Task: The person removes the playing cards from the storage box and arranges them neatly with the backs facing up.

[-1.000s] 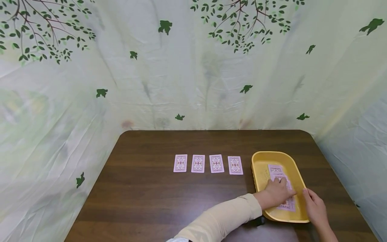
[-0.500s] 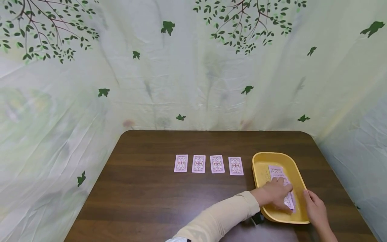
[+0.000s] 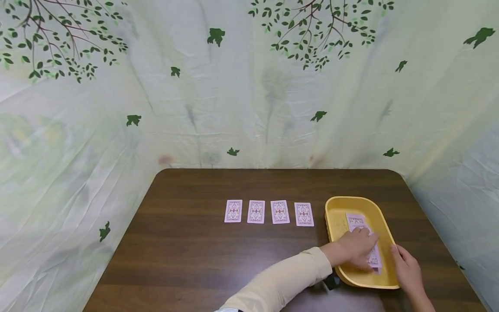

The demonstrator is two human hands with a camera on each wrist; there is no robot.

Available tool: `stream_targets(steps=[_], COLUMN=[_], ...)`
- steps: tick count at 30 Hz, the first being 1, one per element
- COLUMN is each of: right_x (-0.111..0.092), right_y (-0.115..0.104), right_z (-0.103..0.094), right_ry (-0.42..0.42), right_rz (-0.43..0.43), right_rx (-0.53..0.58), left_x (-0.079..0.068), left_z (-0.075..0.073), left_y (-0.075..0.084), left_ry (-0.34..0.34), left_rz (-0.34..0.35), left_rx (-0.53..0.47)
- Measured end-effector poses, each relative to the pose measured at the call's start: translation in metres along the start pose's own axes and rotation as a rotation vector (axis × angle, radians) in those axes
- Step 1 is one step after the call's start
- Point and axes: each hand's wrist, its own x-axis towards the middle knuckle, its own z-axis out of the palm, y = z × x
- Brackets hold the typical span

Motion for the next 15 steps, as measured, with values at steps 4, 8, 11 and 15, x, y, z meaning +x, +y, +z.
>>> stream_targets(steps=[4,8,11,15], right_x=[0.0,0.001,0.002,0.001], right_y=[0.0,-0.001,-0.002,-0.003], right_z=[0.0,-0.001,-0.001,-0.003], right_ry=[0.004,-0.009,-0.017,-0.027], right_rz=[0.005,0.042,0.052,0.062], right_rx=[0.002,-0.006,-0.01,-0.013], left_x=[-0.011,-0.029,-0.045,-0.066], left_z=[-0.021,-0.045,-0.058,-0.065], left_y=[-0.014,-0.037,-0.057,-0.084], left_ry=[0.086,0.191,0.277,0.359], left_rz=[0.049,0.063,0.039,-0.041], left_rx=[-0.014,-0.077,-0.118,-0.209])
